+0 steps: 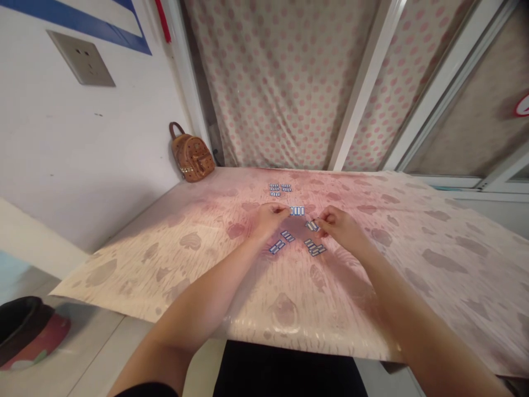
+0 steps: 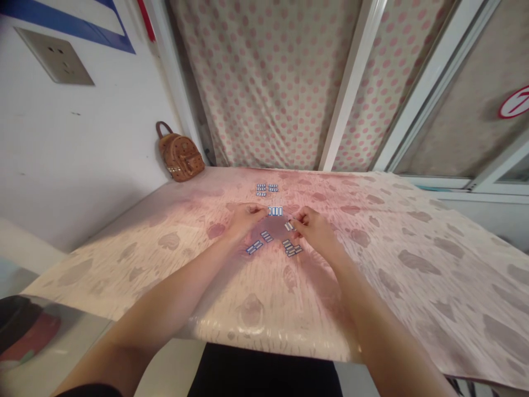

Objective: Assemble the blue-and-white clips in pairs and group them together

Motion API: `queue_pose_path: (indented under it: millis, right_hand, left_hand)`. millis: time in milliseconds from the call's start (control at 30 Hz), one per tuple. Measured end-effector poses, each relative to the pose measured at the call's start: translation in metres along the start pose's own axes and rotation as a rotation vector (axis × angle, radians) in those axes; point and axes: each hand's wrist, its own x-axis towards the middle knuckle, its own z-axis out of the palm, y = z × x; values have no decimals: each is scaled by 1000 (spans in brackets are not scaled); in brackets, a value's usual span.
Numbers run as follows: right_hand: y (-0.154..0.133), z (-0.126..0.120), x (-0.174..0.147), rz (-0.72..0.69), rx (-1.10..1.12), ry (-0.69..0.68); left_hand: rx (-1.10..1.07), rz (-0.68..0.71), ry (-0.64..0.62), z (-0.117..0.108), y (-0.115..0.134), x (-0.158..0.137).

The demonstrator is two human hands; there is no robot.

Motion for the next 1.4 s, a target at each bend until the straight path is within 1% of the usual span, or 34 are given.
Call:
queue_pose_path:
  millis: [100, 200, 300, 400, 500, 600, 667, 767, 967, 1200, 1400]
  right_hand:
    - [0, -2, 4, 38, 88, 68]
    - [3, -3, 7, -16, 89, 109]
    - [6, -3, 8, -65, 32, 102]
    - [6, -3, 8, -73, -7, 98]
    - [3, -1, 6, -44, 58, 134]
    - [-1, 2, 3, -36, 125, 110]
    - [-4, 3, 1, -101, 65, 99]
    - [-5, 3, -2, -181, -99, 108]
    - [-7, 6, -7, -189, -341, 134]
    - [-12, 10, -12, -228, -371, 169]
    - [-13, 10, -13, -237, -403, 183]
  left_hand:
    - [2, 9, 5, 1, 0, -1]
    - [-4, 10, 7, 2, 0, 0]
    - [-5, 11, 5, 3, -1, 0]
    - [5, 5, 9, 3, -1, 0]
    - [-1, 10, 2, 3, -1, -1]
    - [-12, 28, -6, 4, -1, -2]
    - [0, 38, -5, 6, -2, -2]
    - [7, 62, -19, 8, -3, -3]
    - [-5, 148, -95, 12, -10, -5]
    - [-38, 171, -195, 13, -1, -11]
    - [-67, 147, -227, 12, 2, -14]
